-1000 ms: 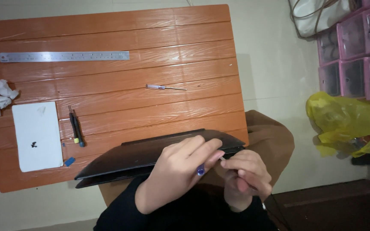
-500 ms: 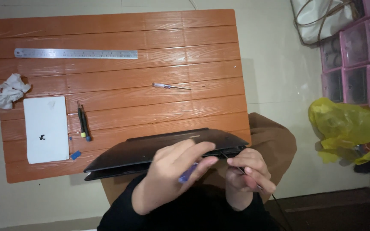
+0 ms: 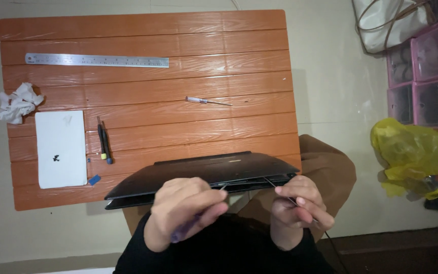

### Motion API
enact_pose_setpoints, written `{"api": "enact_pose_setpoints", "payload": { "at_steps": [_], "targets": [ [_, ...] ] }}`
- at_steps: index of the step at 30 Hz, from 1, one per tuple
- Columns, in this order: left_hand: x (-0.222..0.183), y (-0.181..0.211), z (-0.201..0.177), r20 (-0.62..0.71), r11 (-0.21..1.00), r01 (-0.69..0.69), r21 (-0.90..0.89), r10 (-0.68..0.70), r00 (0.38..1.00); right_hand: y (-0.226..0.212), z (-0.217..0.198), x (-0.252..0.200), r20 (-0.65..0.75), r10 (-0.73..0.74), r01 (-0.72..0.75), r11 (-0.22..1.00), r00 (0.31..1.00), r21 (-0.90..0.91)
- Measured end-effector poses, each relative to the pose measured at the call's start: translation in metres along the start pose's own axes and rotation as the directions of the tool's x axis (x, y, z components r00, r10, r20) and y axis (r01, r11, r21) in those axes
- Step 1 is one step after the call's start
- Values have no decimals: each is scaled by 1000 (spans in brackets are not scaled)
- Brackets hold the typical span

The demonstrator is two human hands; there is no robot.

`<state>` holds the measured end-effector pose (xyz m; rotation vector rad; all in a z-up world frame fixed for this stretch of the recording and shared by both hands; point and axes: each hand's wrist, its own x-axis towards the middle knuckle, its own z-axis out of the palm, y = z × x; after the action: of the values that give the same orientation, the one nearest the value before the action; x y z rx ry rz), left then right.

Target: Using a small screwdriver to pry open the bottom casing of a laptop computer.

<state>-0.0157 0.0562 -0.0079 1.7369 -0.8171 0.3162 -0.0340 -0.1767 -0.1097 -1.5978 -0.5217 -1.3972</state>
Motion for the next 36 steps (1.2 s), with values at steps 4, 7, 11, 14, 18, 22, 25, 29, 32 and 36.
{"api": "enact_pose_setpoints", "payload": {
  "at_steps": [4,7,11,14,18,22,25,29,32,36],
  "targets": [
    [-6,-7,5,-34,1000,-4,22,5,999,-1,-1,-3,-6,18,-18,1000,1000,-2],
    [-9,-10,8,55,993,-40,112,34,998,-3,0,-3,-32,43,-44,999,999,-14],
    [-13,-15,10,97,984,-95,150,81,992,-1,-1,-5,-51,42,-42,999,998,-11],
    [-13,-15,10,115,985,-116,132,101,988,-2,-1,-5,-55,42,-43,999,998,-21],
    [10,-1,4,179,983,-93,156,64,982,-6,1,-1,-62,88,-91,994,994,-52],
    [17,0,10,187,962,-58,265,7,982,-4,-3,0,31,67,-66,997,997,-24],
    [16,-2,12,223,944,-110,312,39,974,-5,-2,4,30,39,-39,999,999,-2],
    [15,-1,11,216,960,-46,276,-16,976,-12,1,9,33,50,-45,991,998,-129],
    [16,-1,11,215,955,-47,294,-18,977,-8,-5,9,25,23,-21,998,999,-60],
    [17,-1,11,192,963,-34,268,-19,981,-15,-14,4,-50,59,-53,993,997,108]
  ]
}}
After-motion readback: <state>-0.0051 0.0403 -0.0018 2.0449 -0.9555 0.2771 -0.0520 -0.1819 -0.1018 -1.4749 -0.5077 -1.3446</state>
